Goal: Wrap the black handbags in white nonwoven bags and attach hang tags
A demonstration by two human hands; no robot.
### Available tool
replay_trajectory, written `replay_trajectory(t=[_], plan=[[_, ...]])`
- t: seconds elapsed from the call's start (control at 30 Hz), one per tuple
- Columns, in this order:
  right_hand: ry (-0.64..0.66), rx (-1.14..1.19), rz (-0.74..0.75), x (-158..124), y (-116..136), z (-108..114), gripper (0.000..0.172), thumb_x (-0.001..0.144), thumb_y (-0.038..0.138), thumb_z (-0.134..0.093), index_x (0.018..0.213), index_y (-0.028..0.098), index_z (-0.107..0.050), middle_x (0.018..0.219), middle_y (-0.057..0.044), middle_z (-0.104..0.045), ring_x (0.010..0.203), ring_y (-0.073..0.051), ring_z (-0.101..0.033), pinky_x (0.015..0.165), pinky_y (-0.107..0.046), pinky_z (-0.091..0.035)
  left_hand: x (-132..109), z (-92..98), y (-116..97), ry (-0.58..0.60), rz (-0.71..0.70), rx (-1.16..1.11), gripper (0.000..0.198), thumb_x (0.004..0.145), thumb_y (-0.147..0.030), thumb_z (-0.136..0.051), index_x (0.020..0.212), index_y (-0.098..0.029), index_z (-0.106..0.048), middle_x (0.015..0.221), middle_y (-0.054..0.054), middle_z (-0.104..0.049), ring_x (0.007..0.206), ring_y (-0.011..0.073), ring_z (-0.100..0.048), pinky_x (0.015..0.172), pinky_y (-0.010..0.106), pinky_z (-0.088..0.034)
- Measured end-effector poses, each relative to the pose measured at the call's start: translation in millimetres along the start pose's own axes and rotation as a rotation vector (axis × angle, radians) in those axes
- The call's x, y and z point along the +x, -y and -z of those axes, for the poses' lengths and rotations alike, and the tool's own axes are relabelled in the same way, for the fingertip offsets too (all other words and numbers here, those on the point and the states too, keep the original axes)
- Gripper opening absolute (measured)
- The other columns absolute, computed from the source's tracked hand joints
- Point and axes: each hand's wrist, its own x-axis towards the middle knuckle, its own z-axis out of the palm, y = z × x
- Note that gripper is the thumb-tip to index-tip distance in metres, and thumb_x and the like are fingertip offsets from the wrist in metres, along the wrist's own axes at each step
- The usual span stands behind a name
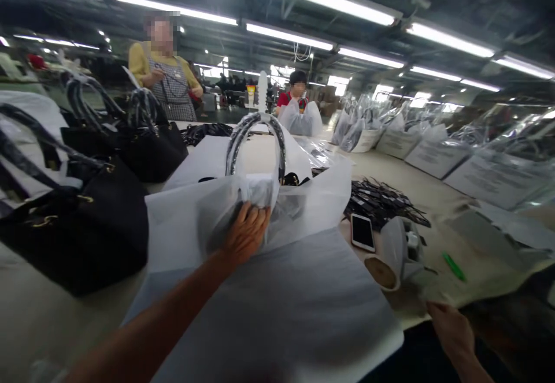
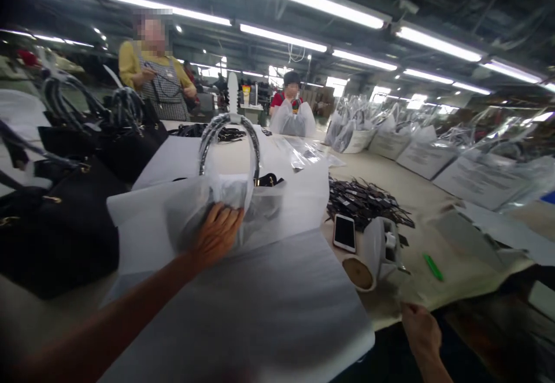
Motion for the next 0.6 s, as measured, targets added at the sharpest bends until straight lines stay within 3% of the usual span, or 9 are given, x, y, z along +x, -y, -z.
replay_trajectory(t=[0.07, 0.13, 0.23, 0.33, 0.47, 0.6], plan=[[0.011, -0.01, -0.049, -13.7, 8.5, 5.8, 0.022, 0.054, 0.045, -0.045, 0.051, 0.025, -0.053, 0.053, -0.013, -0.06, 0.054, -0.033, -0.059, 0.05, -0.041, -0.043, -1.0, -0.7, -2.0, -0.031, 0.009, -0.021, 0.042, 0.089, -0.006, -0.034, 0.127, -0.003, -0.049, 0.106, 0.013, -0.063, 0.102, 0.0236, -0.056, 0.102, 0.048, -0.037], [0.033, 0.069, -0.051, -31.8, 34.5, 12.1, 0.026, 0.055, 0.048, -0.045, 0.059, 0.025, -0.056, 0.067, -0.013, -0.066, 0.066, -0.033, -0.062, 0.061, -0.042, -0.046, -0.9, 0.6, -4.1, -0.037, 0.017, -0.019, 0.042, 0.089, -0.007, -0.034, 0.129, -0.004, -0.049, 0.107, 0.013, -0.063, 0.102, 0.0237, -0.056, 0.102, 0.048, -0.038], [0.133, 0.307, 0.116, -68.7, 108.8, 20.1, 0.037, 0.054, 0.054, -0.053, 0.071, 0.023, -0.061, 0.077, -0.01, -0.067, 0.076, -0.03, -0.062, 0.068, -0.039, -0.047, -0.7, 3.0, -7.9, 0.0, 0.046, -0.015, 0.043, 0.09, -0.008, -0.032, 0.13, -0.003, -0.048, 0.108, 0.013, -0.063, 0.105, 0.0243, -0.055, 0.102, 0.048, -0.038], [0.368, 0.618, 0.288, -111.0, 204.4, 21.5, 0.04, 0.059, 0.056, -0.06, 0.076, 0.02, -0.063, 0.067, -0.004, -0.063, 0.064, -0.02, -0.056, 0.061, -0.031, -0.045, -2.5, 3.0, -12.1, 0.032, 0.055, -0.034, 0.043, 0.091, -0.009, -0.031, 0.129, -0.002, -0.049, 0.111, 0.015, -0.063, 0.109, 0.0251, -0.054, 0.103, 0.048, -0.038], [0.625, 0.922, 0.418, -147.6, 309.0, 1.0, 0.038, 0.065, 0.056, -0.062, 0.07, 0.019, -0.059, 0.061, 0.001, -0.058, 0.055, -0.011, -0.048, 0.052, -0.024, -0.04, -6.1, -0.3, -15.1, -0.002, 0.064, -0.045, 0.041, 0.092, -0.01, -0.031, 0.126, -0.003, -0.052, 0.112, 0.015, -0.063, 0.109, 0.0246, -0.055, 0.102, 0.049, -0.04], [0.635, 0.894, 0.373, -148.1, 358.3, -39.0, 0.035, 0.066, 0.053, -0.06, 0.066, 0.019, -0.057, 0.057, 0.003, -0.056, 0.05, -0.01, -0.046, 0.047, -0.022, -0.037, -10.0, -2.9, -14.9, -0.109, 0.057, -0.051, 0.037, 0.091, -0.01, -0.033, 0.118, -0.003, -0.057, 0.109, 0.013, -0.065, 0.106, 0.0238, -0.057, 0.099, 0.049, -0.042]])
